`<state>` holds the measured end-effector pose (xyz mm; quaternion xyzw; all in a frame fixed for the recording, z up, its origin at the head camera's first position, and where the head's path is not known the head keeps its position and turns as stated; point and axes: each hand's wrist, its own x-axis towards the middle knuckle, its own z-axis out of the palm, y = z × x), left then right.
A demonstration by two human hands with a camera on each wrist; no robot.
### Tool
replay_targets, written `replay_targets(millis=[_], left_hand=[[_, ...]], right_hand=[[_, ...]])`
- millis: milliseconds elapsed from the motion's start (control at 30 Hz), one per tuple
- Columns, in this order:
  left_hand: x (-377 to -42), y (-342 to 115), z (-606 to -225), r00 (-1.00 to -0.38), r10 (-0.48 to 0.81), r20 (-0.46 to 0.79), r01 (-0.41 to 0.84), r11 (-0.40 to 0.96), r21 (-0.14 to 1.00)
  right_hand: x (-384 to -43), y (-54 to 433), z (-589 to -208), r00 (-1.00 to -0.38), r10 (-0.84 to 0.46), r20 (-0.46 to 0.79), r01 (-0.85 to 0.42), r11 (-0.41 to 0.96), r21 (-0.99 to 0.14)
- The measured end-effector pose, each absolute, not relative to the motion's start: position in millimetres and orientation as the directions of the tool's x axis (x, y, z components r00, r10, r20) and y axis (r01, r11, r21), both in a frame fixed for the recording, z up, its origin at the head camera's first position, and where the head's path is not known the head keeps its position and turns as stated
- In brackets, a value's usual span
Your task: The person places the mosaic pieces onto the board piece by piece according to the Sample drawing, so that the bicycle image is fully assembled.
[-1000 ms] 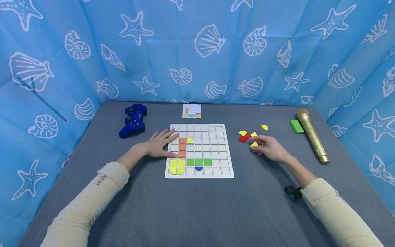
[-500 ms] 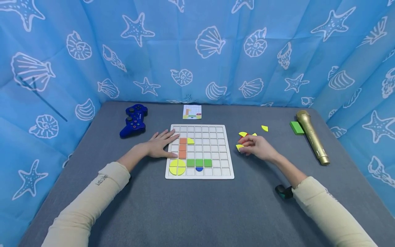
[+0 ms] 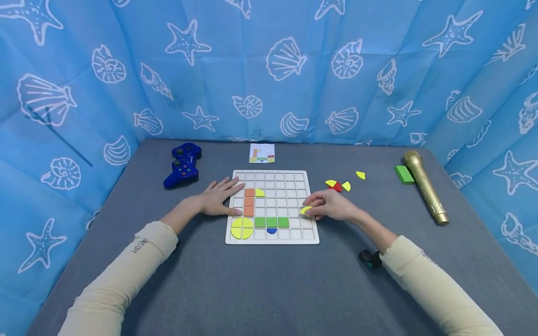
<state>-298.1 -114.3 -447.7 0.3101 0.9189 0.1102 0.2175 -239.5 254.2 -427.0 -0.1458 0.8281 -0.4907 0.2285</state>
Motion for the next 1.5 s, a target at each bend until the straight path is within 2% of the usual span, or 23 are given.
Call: replay_targets(millis=[233, 433, 667, 933, 1500], left_hand=[[-300.6, -114.2, -450.8, -0.714, 0.614, -0.337, 0.512, 0.786, 0.347], [-300.8, -114.5, -451.4, -0.718, 0.604, -0.345, 0.503, 0.793, 0.343], [-302.3, -114.0, -453.0, -0.718, 0.605, -0.344, 0.502, 0.792, 0.347], [-302.4, -114.0, -453.4, -0.719, 0.602, -0.346, 0.501, 0.795, 0.341], [-297.7, -113.7, -446.7, -0.715, 0.615, -0.332, 0.514, 0.785, 0.346]], right_hand=[[-240.8, 238.5, -428.8, -0.807, -0.551, -0.214, -0.121, 0.509, -0.853], [-241.1, 230.1, -429.8, -0.792, -0.595, -0.137, -0.271, 0.543, -0.795], [-240.0, 225.3, -428.9, -0.793, -0.599, -0.107, -0.344, 0.586, -0.733], [-236.5, 229.9, -427.0, -0.822, -0.562, -0.093, -0.302, 0.568, -0.765], [-233.9, 232.9, -427.0, -0.801, -0.574, -0.17, -0.168, 0.488, -0.856]])
